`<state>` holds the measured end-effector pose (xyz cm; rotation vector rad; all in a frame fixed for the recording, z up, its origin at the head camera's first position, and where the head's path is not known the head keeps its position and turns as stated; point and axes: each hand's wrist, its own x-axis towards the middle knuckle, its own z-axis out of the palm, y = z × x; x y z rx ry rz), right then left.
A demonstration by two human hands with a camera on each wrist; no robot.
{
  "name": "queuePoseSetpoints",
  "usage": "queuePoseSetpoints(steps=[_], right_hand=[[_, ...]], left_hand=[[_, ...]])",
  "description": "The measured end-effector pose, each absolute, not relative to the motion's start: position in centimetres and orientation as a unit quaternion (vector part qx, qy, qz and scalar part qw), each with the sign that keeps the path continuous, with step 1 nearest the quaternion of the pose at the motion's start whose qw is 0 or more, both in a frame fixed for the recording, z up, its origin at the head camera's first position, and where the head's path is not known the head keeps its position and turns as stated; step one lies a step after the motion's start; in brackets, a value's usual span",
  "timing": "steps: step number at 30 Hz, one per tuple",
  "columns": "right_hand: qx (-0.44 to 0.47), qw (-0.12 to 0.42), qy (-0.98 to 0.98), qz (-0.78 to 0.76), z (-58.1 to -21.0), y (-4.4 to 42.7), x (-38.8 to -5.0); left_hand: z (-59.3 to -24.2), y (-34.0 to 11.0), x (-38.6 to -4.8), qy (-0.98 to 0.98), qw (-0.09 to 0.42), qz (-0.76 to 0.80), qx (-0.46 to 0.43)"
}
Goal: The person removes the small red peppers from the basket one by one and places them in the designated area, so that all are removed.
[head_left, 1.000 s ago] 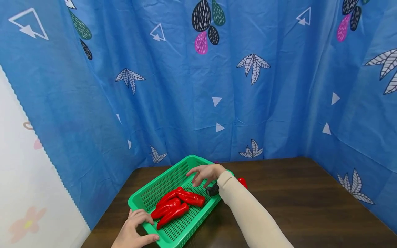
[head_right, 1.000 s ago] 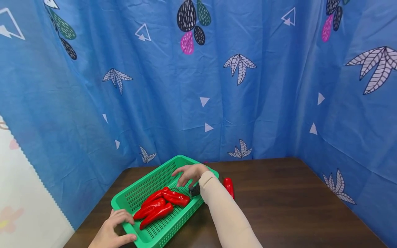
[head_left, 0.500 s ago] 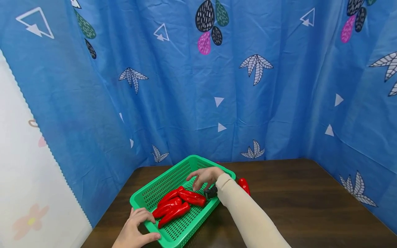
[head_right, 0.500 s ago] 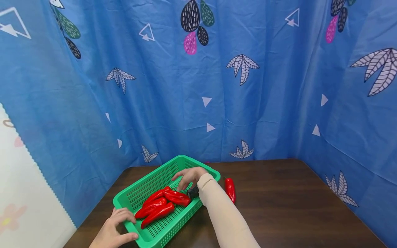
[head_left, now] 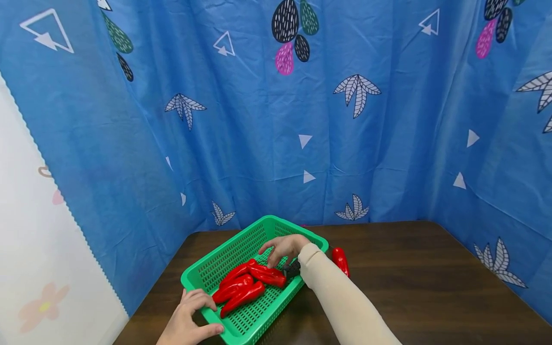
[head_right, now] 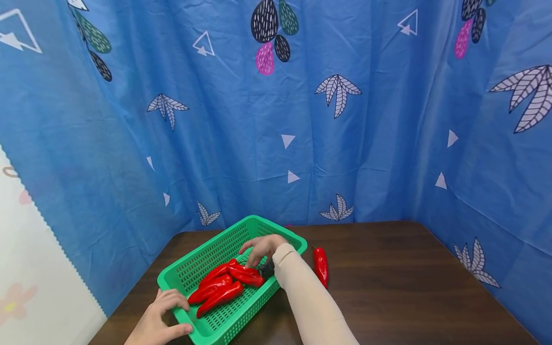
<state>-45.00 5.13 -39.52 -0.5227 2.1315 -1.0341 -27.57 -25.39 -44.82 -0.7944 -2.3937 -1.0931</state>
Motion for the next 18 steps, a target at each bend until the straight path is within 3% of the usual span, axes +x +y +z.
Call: queuePoseSetpoints(steps=[18], right_hand=[[-0.189, 0.343, 0.855, -0.34, -40.17, 4.73, -44.15]], left_hand=[[-44.86, -25.54, -27.58, -0.854, 0.196, -0.386, -0.29]])
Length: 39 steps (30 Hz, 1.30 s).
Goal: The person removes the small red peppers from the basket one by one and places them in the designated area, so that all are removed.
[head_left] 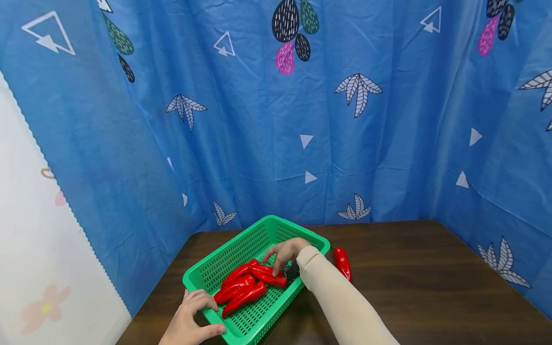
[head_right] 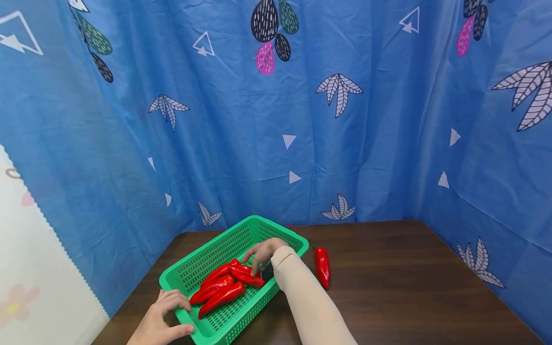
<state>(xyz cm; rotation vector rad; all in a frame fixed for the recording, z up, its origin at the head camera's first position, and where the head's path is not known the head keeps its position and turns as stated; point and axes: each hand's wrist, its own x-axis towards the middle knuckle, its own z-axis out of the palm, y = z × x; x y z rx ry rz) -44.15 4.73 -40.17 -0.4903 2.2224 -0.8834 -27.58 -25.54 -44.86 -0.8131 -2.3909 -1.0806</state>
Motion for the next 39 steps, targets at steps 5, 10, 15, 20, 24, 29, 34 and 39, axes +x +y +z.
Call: queuePoseSetpoints(steps=[5, 10, 15, 20, 24, 29, 34, 39], right_hand=[[-0.192, 0.343, 0.861, -0.324, -40.44, 4.79, -43.92], [-0.195, 0.346, 0.861, -0.317, -40.54, 4.75, -43.58], [-0.191, 0.351, 0.862, -0.311, -40.91, 4.77, -43.9], [-0.19, 0.366, 0.859, -0.304, -40.77, 4.78, -44.11], [-0.192, 0.363, 0.86, -0.303, -40.67, 4.81, -44.17], [-0.195, 0.355, 0.865, -0.294, -40.68, 4.83, -44.17], [-0.203, 0.354, 0.87, -0.277, -40.58, 4.8, -44.11], [-0.21, 0.35, 0.873, -0.267, -40.61, 4.77, -44.23]], left_hand=[[-44.88, -25.41, -27.56, -0.856, 0.202, -0.375, -0.294], [-45.04, -25.42, -27.51, -0.857, 0.206, -0.367, -0.297], [-45.06, -25.37, -27.47, -0.858, 0.199, -0.372, -0.292], [-44.86, -25.33, -27.47, -0.856, 0.192, -0.388, -0.283], [-44.6, -25.27, -27.55, -0.855, 0.19, -0.396, -0.277], [-44.53, -25.25, -27.52, -0.853, 0.19, -0.4, -0.277], [-44.62, -25.27, -27.43, -0.851, 0.194, -0.4, -0.279], [-44.7, -25.28, -27.47, -0.848, 0.195, -0.405, -0.28]])
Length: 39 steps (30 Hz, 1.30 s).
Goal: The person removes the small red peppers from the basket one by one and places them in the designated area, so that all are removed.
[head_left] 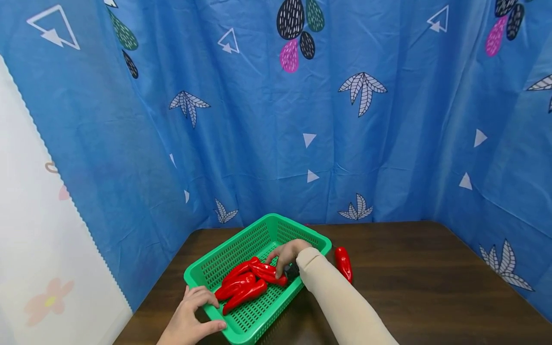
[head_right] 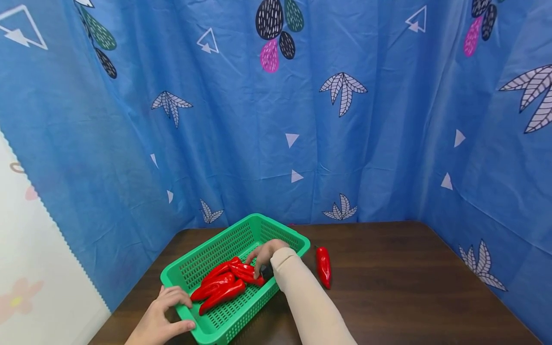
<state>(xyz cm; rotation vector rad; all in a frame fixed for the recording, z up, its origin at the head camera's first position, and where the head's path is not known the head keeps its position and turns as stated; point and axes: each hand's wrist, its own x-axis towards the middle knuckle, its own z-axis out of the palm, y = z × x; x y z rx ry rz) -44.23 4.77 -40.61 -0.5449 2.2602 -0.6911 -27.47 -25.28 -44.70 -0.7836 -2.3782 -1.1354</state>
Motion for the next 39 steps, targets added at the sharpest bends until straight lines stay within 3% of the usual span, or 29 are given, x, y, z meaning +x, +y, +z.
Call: queuePoseSetpoints(steps=[23, 39], right_hand=[[-0.226, 0.318, 0.886, -0.251, -40.69, 4.95, -44.24], [-0.245, 0.305, 0.858, -0.333, -40.65, 5.27, -44.12]], left_hand=[[-44.8, -25.19, -27.34, -0.849, 0.191, -0.407, -0.278], [-44.69, -25.04, -27.27, -0.853, 0.188, -0.404, -0.271]])
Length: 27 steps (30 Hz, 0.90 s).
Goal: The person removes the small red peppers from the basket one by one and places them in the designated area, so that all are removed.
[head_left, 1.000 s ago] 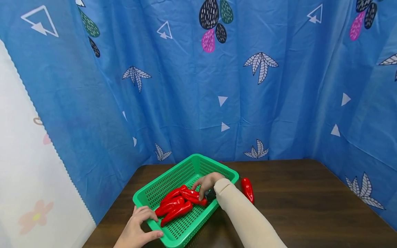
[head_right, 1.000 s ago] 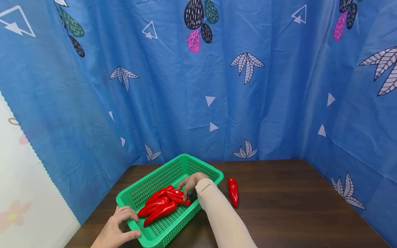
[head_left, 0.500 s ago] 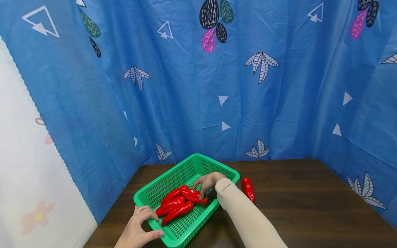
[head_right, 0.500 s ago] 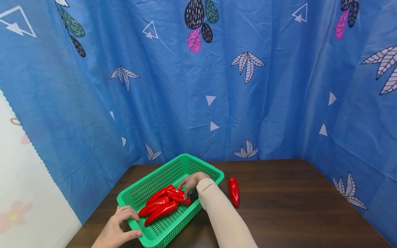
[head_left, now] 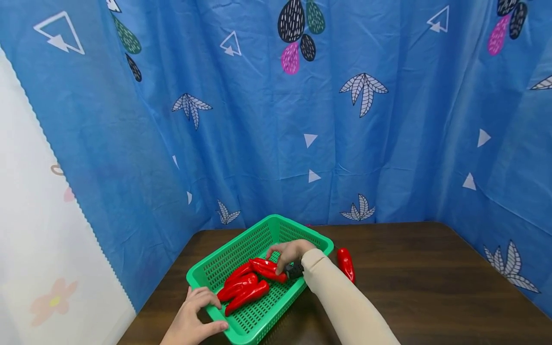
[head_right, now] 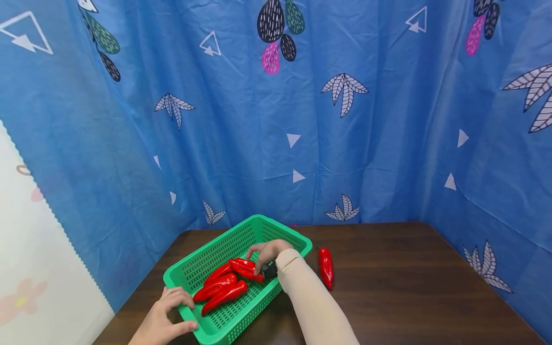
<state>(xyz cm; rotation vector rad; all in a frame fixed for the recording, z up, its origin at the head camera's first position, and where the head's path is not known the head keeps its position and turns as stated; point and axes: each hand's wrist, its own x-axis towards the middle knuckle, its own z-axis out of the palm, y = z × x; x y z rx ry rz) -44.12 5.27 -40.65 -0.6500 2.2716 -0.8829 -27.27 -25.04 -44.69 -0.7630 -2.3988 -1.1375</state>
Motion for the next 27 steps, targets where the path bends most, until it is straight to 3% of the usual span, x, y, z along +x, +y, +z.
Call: queuePoseSetpoints(steps=[27], right_hand=[[-0.245, 0.293, 0.811, -0.443, -39.86, 4.96, -43.57]], left_hand=[[-44.83, -25.0, -27.42, -0.852, 0.2, -0.396, -0.277]])
